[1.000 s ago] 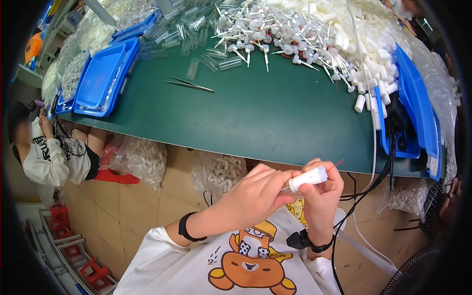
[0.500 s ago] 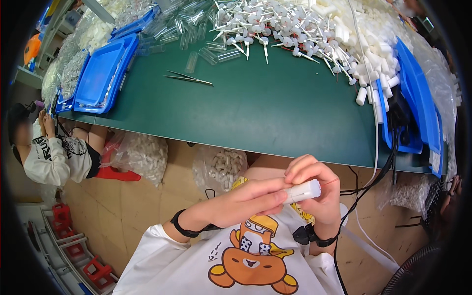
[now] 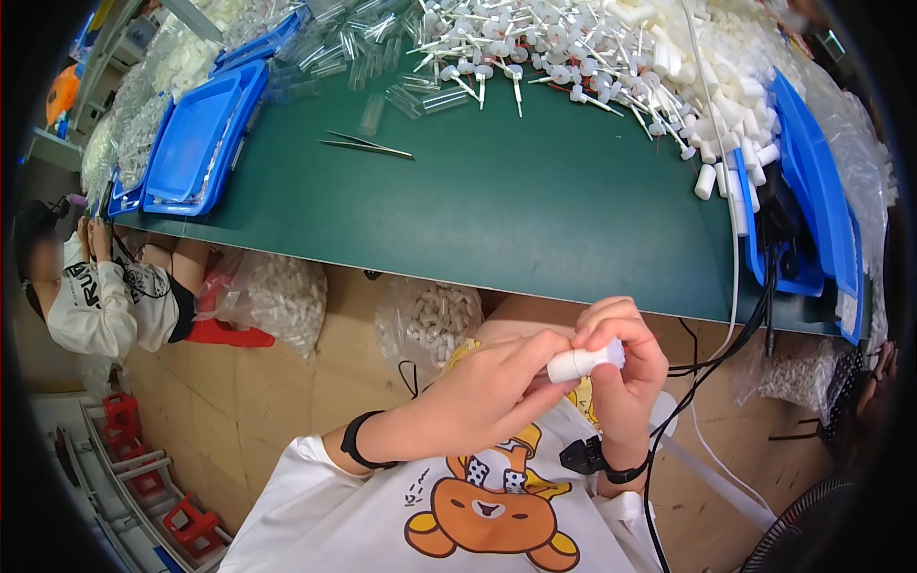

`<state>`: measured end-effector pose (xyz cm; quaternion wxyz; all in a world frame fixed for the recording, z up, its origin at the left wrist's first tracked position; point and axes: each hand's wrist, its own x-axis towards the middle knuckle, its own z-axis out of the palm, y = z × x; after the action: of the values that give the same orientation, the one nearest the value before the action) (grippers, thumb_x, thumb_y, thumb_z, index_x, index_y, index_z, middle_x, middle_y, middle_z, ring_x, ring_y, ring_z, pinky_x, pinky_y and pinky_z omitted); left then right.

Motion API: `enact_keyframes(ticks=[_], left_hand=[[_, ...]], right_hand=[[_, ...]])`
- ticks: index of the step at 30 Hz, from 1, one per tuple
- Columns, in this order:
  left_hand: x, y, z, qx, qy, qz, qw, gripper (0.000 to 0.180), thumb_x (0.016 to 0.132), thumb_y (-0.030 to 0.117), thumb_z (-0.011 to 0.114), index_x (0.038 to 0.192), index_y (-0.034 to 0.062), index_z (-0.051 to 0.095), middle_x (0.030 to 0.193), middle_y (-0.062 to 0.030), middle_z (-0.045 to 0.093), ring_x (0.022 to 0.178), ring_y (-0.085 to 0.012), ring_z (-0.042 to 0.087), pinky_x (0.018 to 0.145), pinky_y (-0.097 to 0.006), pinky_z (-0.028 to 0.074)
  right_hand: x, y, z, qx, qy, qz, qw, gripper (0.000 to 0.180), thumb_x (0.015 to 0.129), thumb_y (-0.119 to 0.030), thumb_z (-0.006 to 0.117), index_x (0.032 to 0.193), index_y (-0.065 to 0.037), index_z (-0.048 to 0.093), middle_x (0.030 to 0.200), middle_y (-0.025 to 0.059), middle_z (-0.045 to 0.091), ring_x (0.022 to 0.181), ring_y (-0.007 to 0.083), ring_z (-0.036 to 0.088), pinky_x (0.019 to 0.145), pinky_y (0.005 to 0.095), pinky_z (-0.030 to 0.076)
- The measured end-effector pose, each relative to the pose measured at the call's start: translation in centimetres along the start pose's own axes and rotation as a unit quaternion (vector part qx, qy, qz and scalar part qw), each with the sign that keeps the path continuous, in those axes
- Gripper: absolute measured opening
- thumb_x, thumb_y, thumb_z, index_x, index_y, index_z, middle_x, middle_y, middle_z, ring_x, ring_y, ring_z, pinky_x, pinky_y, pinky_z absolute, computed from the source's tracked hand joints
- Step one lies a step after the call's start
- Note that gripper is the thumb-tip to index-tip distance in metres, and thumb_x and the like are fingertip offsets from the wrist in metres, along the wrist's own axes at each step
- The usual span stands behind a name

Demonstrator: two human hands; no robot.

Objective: The person assembles small white cylindrical components by inserting a thin white rod into the center of each cylinder. They pick up a cylinder, insert the rod, and place the assembled unit on a pile on the green table. The process is repeated continuously with multiple components.

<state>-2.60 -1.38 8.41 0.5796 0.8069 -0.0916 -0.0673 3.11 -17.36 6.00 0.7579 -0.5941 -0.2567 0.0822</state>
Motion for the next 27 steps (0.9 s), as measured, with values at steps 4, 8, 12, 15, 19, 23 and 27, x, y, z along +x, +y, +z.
enact_keyframes(ticks=[4,8,12,15,19,23,27], left_hand=[[0.2,1.3,-0.9,-0.127,-0.101,-0.08,0.984,0.025,0.089,0.015,0.057,0.108,0.0022,0.048,0.087,-0.0066,0.056,0.07,-0.0111,0.053,0.058,-0.026,0.042],[0.2,0.8,-0.8,-0.237,-0.157,-0.107,0.953,0.036,0.092,0.025,0.052,0.117,0.001,0.043,0.086,-0.0057,0.053,0.064,-0.0111,0.05,0.055,-0.026,0.041],[0.4,0.0,-0.7,-0.295,-0.16,-0.092,0.938,0.04,0.093,0.028,0.051,0.119,-0.0007,0.043,0.091,-0.0038,0.051,0.072,-0.0087,0.048,0.06,-0.024,0.04],[0.6,0.7,-1.0,-0.245,-0.156,-0.063,0.955,0.04,0.094,0.028,0.049,0.119,-0.0023,0.045,0.093,-0.004,0.049,0.078,-0.0083,0.047,0.065,-0.023,0.039],[0.1,0.2,-0.3,-0.305,-0.173,-0.119,0.929,0.039,0.094,0.027,0.049,0.118,-0.0035,0.046,0.095,-0.0053,0.05,0.082,-0.0104,0.048,0.068,-0.025,0.04],[0.2,0.7,-0.3,-0.332,-0.181,-0.127,0.917,0.039,0.093,0.026,0.05,0.117,-0.0038,0.045,0.097,-0.0067,0.052,0.084,-0.013,0.05,0.068,-0.027,0.041],[0.3,0.8,-0.3,-0.273,-0.151,-0.114,0.943,0.035,0.093,0.024,0.048,0.114,-0.0037,0.046,0.098,-0.0098,0.052,0.086,-0.0156,0.052,0.07,-0.028,0.042]], right_hand=[[0.0,0.0,0.2,0.014,-0.021,-0.029,0.999,0.02,0.081,-0.019,0.065,0.089,-0.003,0.056,0.09,0.0077,0.058,0.098,0.0247,0.049,0.089,0.0388,0.037],[0.3,0.0,0.3,0.054,-0.061,-0.023,0.996,0.022,0.081,-0.022,0.065,0.089,-0.003,0.057,0.096,0.0106,0.06,0.105,0.0289,0.05,0.093,0.0422,0.038],[0.5,-0.2,0.5,0.089,-0.045,0.012,0.995,0.027,0.083,-0.027,0.063,0.088,-0.002,0.057,0.103,0.0153,0.059,0.109,0.0319,0.051,0.095,0.0455,0.038],[0.3,-0.1,0.3,0.144,-0.052,0.036,0.988,0.032,0.085,-0.032,0.061,0.088,-0.001,0.056,0.104,0.0166,0.058,0.108,0.0319,0.052,0.094,0.0462,0.039],[0.0,0.5,0.7,0.242,-0.077,0.053,0.966,0.036,0.087,-0.036,0.058,0.087,-0.001,0.054,0.099,0.0152,0.057,0.105,0.0315,0.052,0.091,0.0458,0.04],[-0.4,0.6,1.5,0.262,-0.059,0.062,0.961,0.035,0.088,-0.036,0.056,0.087,-0.001,0.053,0.095,0.0145,0.056,0.103,0.0315,0.052,0.09,0.0452,0.04],[-0.6,0.6,1.5,0.187,-0.029,0.042,0.981,0.033,0.089,-0.033,0.054,0.091,0.001,0.055,0.098,0.0167,0.057,0.104,0.0327,0.052,0.09,0.0455,0.041]])
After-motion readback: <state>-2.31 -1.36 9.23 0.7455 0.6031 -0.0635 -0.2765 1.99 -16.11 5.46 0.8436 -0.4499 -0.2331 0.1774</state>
